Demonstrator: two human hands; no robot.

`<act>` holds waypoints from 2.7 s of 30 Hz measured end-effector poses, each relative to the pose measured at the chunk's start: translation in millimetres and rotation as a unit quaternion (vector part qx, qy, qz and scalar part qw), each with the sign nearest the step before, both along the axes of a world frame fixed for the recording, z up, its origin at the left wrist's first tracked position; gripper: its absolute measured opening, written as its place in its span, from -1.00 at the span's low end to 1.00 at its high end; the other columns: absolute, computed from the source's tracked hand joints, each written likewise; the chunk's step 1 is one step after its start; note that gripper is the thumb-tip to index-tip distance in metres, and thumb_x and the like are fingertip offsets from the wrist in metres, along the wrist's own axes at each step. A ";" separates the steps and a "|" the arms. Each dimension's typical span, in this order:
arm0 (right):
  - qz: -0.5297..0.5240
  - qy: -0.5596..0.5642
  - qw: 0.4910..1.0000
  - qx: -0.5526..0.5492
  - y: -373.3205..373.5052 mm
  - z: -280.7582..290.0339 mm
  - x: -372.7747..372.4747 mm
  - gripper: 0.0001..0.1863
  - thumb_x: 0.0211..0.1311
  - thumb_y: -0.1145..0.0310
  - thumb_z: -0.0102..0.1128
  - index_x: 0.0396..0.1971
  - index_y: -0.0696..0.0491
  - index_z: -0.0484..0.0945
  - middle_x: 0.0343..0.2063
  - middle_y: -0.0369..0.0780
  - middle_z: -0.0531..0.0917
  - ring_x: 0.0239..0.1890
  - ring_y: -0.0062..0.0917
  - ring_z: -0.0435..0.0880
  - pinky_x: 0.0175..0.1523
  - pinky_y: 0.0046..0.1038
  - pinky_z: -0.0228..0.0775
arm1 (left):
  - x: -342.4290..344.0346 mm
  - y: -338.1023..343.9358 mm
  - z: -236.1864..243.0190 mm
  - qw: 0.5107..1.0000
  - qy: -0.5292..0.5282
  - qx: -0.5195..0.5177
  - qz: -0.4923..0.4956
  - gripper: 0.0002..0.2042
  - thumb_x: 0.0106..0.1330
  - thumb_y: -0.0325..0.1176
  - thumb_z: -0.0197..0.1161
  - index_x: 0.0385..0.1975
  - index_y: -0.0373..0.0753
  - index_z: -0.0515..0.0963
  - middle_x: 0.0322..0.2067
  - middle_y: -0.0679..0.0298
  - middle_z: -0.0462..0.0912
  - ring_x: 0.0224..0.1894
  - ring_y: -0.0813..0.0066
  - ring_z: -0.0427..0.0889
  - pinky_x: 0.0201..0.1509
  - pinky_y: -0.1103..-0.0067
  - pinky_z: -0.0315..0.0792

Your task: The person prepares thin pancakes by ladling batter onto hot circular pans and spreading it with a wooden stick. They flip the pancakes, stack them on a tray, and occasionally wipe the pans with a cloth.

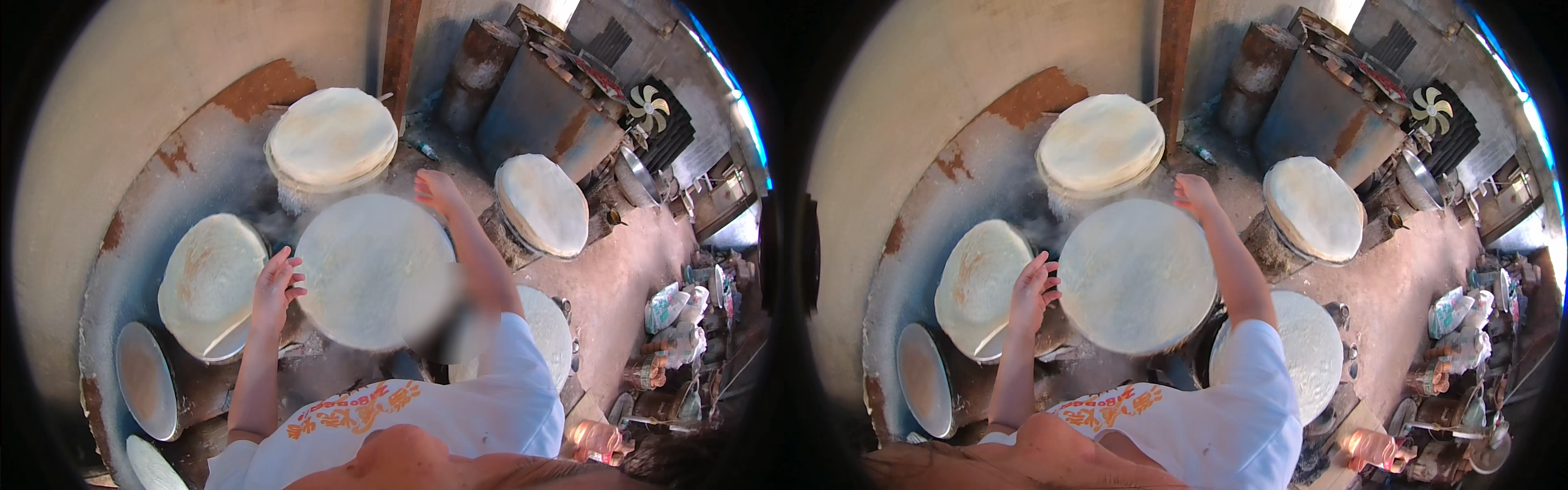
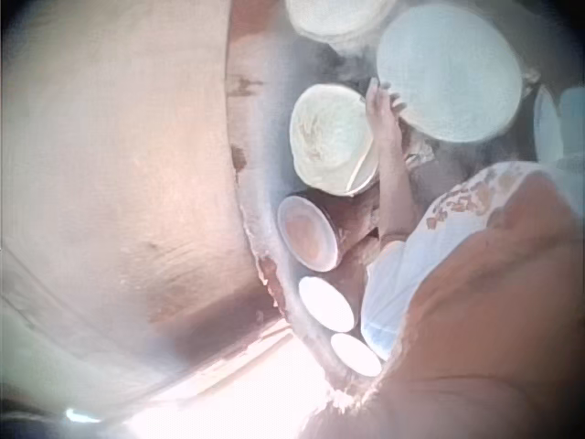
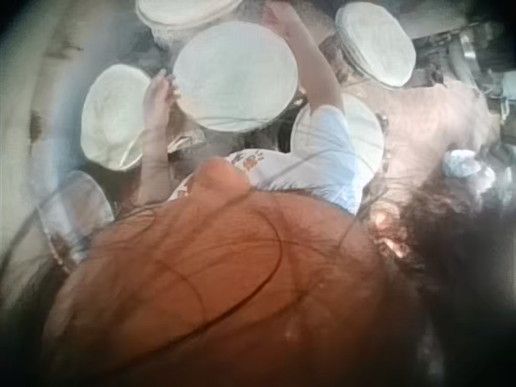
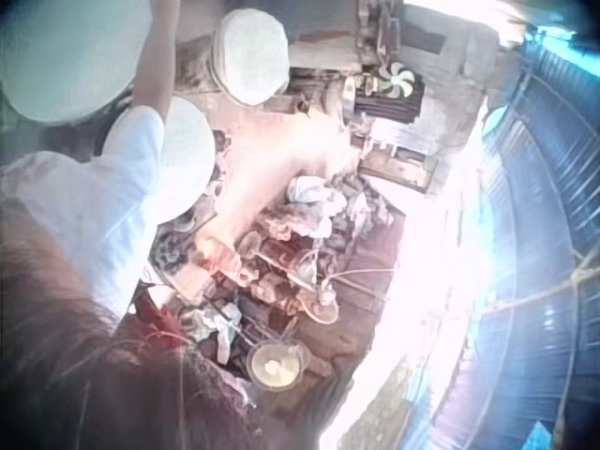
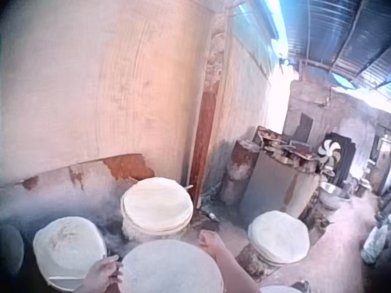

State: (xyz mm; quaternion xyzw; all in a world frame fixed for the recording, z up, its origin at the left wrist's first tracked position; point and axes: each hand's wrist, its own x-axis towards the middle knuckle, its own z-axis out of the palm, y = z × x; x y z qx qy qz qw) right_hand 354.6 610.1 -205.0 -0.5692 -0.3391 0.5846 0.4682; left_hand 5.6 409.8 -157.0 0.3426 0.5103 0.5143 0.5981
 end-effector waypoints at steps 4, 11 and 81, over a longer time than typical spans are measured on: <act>-0.081 0.078 0.990 -0.084 129.0 -60.8 -21.3 -0.76 0.21 0.25 0.09 -0.25 0.11 0.45 -0.32 -0.20 0.49 -0.30 -0.39 0.50 -0.15 -0.16 0.49 | 6.8 72.1 -21.1 0.998 -0.016 -0.055 0.018 -0.57 0.38 -0.28 0.03 0.22 -0.22 0.24 -0.05 0.22 0.49 -0.17 0.42 0.50 -0.18 0.47 0.48; -0.081 -0.159 0.983 -0.048 260.1 -82.3 -20.4 -0.51 0.23 -0.01 0.00 -0.13 0.14 0.53 -0.25 -0.12 0.58 -0.30 -0.33 0.56 -0.25 -0.28 0.45 | 1.0 97.4 -29.1 0.994 0.062 -0.074 0.048 -0.59 0.39 -0.32 0.01 0.22 -0.22 0.25 -0.07 0.19 0.48 -0.26 0.47 0.54 -0.32 0.57 0.54; 0.201 -0.052 0.977 -0.054 375.4 -47.7 -33.4 -0.34 -0.04 0.20 0.40 0.08 0.13 0.40 -0.02 -0.09 0.54 -0.01 -0.33 0.54 0.10 -0.26 0.35 | -82.5 -88.4 23.7 0.740 0.644 0.030 0.193 -0.42 0.14 -0.66 -0.11 0.26 -0.27 0.19 -0.19 0.15 0.42 -0.46 0.55 0.46 -0.46 0.68 0.42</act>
